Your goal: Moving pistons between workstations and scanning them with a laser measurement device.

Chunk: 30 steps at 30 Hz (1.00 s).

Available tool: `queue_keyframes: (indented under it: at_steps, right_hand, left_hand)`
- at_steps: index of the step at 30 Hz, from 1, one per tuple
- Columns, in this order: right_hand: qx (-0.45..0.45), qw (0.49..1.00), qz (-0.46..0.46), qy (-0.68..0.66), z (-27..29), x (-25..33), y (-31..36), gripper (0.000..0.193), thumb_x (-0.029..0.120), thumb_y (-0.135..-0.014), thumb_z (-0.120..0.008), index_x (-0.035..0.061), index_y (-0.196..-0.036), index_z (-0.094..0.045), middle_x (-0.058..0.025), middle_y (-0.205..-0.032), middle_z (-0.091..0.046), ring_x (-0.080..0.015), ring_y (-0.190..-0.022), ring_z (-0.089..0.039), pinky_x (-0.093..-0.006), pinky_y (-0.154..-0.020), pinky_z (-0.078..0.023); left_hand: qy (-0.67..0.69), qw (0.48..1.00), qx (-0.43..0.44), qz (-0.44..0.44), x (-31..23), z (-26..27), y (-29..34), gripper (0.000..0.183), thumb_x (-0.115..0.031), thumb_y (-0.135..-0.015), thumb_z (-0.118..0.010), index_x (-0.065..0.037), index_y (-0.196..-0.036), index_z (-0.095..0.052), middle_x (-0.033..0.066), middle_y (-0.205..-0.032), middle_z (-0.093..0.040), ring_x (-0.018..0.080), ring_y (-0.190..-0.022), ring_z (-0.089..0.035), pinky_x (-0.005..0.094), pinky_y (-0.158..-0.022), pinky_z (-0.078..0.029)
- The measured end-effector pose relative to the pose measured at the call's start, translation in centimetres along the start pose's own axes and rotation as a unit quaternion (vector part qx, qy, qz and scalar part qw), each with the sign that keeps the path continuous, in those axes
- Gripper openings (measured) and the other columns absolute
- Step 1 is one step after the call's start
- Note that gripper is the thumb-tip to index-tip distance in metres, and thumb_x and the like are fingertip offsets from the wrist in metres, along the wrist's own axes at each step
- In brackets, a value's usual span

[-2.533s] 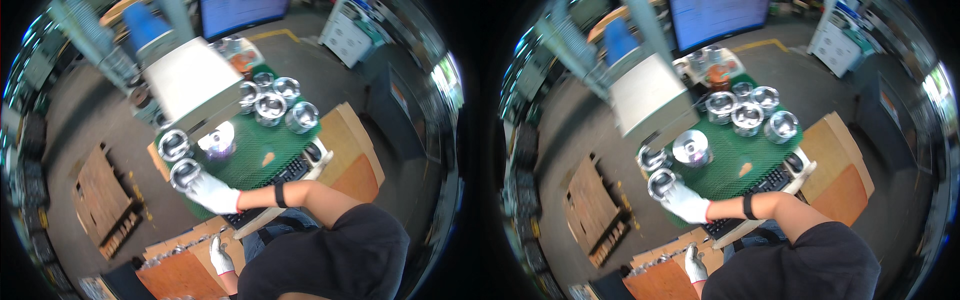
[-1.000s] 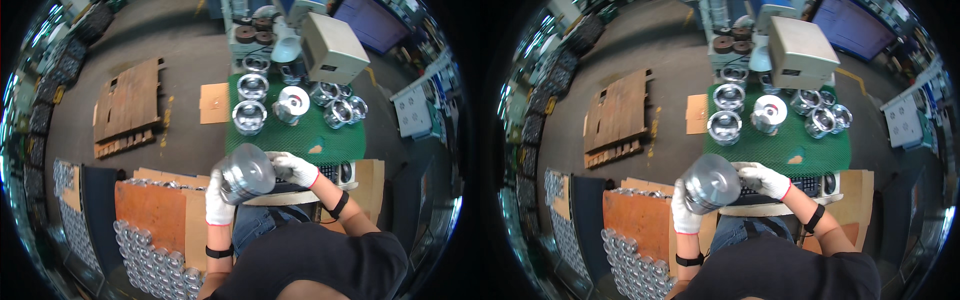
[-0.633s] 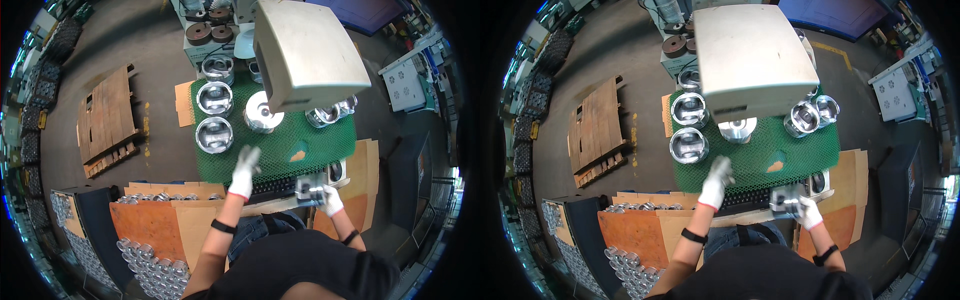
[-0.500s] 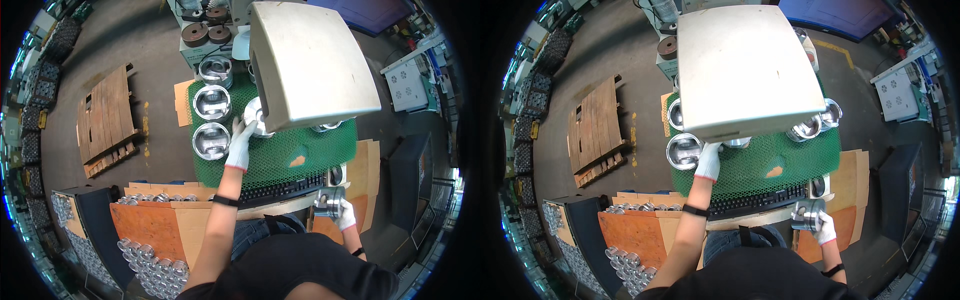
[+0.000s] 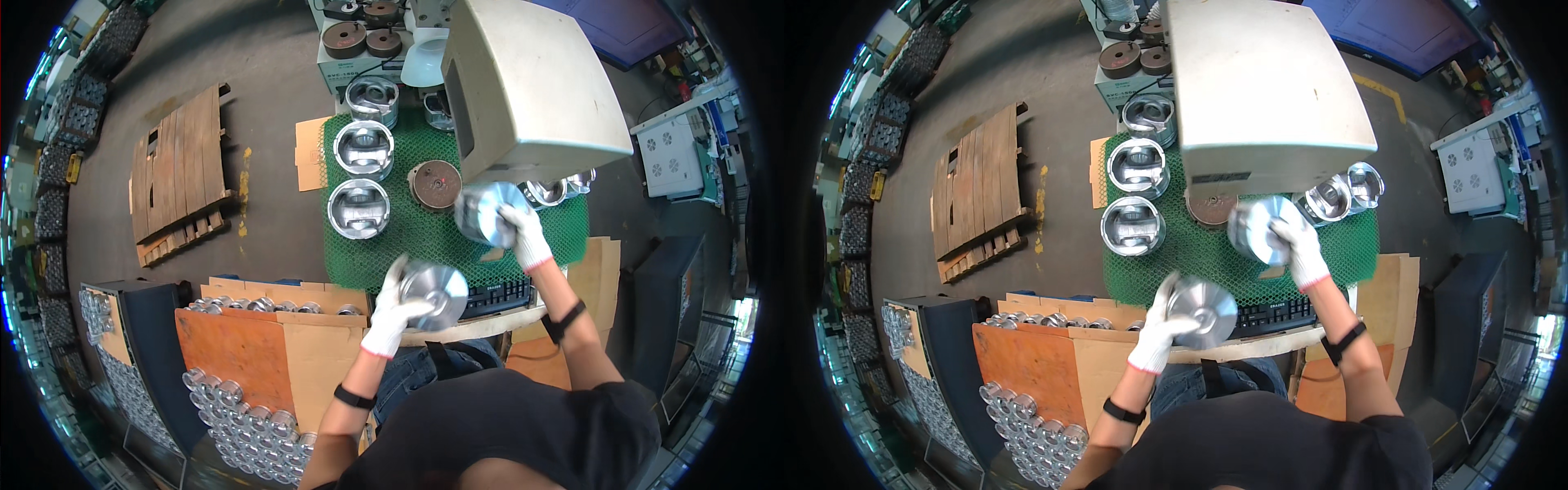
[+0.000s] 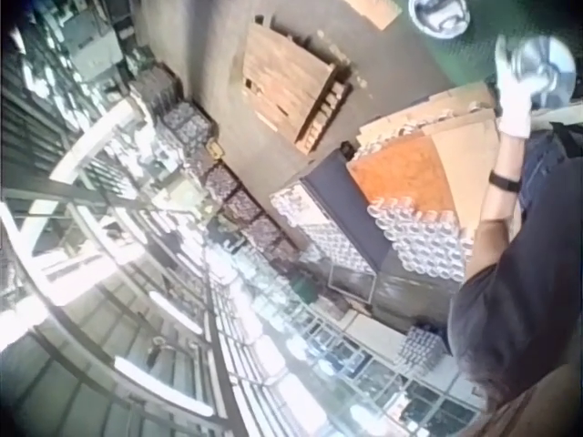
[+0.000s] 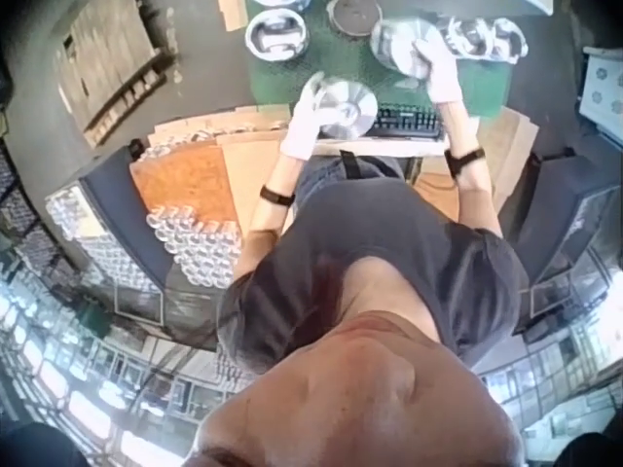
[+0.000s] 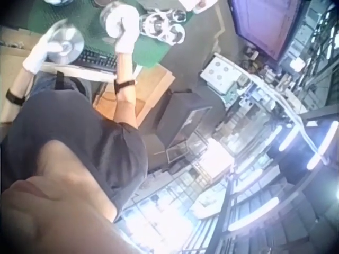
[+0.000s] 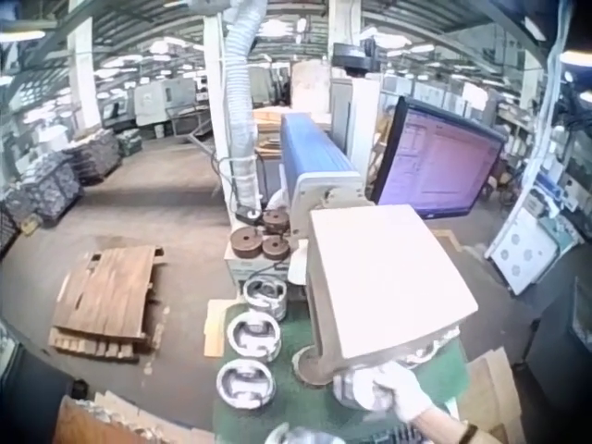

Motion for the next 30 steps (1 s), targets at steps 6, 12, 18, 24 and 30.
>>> queue_keyframes:
  at_steps: [6,12,18,24,30]
  right_hand:
    - [0.004,0.997,-0.004,0.071,-8.5,-0.3,-6.0,0.037,0.009,-0.077,-0.076,0.0004,-0.11,-0.063,-0.0063,-0.1,-0.067,-0.014,-0.088,-0.063,-0.0279,-0.082,-0.05]
    - [0.05,0.991,0.023,0.125,-9.1,-0.7,-8.3,0.042,0.012,-0.076,-0.078,-0.0001,-0.113,-0.063,-0.0071,-0.102,-0.068,-0.0158,-0.09,-0.064,-0.0307,-0.083,-0.05]
    - [0.003,0.63,0.274,0.727,-12.5,6.1,-4.8,0.059,0.043,-0.072,-0.075,0.0064,-0.116,-0.063,-0.0124,-0.105,-0.067,-0.0302,-0.09,-0.066,-0.0377,-0.086,-0.052]
    - [0.042,0.558,0.468,0.684,-16.5,3.9,-0.2,0.078,0.046,-0.057,-0.081,0.0126,-0.123,-0.055,-0.0176,-0.124,-0.054,-0.0369,-0.11,-0.054,-0.0459,-0.093,-0.044]
    - [0.0,0.565,0.487,0.667,-16.7,3.1,-0.3,0.067,0.042,-0.061,-0.076,0.0105,-0.117,-0.058,-0.0158,-0.116,-0.057,-0.0337,-0.108,-0.053,-0.0453,-0.088,-0.044]
  left_hand:
    - [0.148,0.967,-0.199,0.054,3.1,7.2,12.2,0.101,0.009,-0.063,-0.076,0.003,-0.145,-0.018,0.0199,-0.128,-0.052,0.0289,-0.11,-0.059,0.0398,-0.095,-0.05]
    - [0.17,0.905,-0.383,0.076,6.4,15.4,20.8,0.095,0.011,-0.06,-0.072,-0.006,-0.144,-0.031,0.0162,-0.117,-0.059,0.0254,-0.102,-0.062,0.0371,-0.088,-0.053]
    - [0.19,0.894,-0.404,0.03,6.1,17.2,22.0,0.088,0.008,-0.062,-0.068,-0.001,-0.142,-0.034,0.0136,-0.113,-0.06,0.0234,-0.096,-0.062,0.0344,-0.087,-0.05]
    - [0.176,0.892,-0.417,0.017,5.9,17.6,23.0,0.081,0.006,-0.064,-0.067,0.0,-0.139,-0.037,0.0139,-0.111,-0.06,0.0236,-0.096,-0.062,0.0348,-0.085,-0.052]
    - [0.192,0.927,-0.322,0.025,1.3,14.8,19.2,0.041,-0.002,-0.079,-0.071,0.005,-0.118,-0.059,0.0104,-0.108,-0.066,0.0199,-0.095,-0.065,0.0311,-0.084,-0.051]
Point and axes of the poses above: each hand's wrist, its own y-axis away from the middle knuckle, its own z-axis out of the back of the hand, x = y × z, the point moved 3 cm from there along -y, towards the middle knuckle
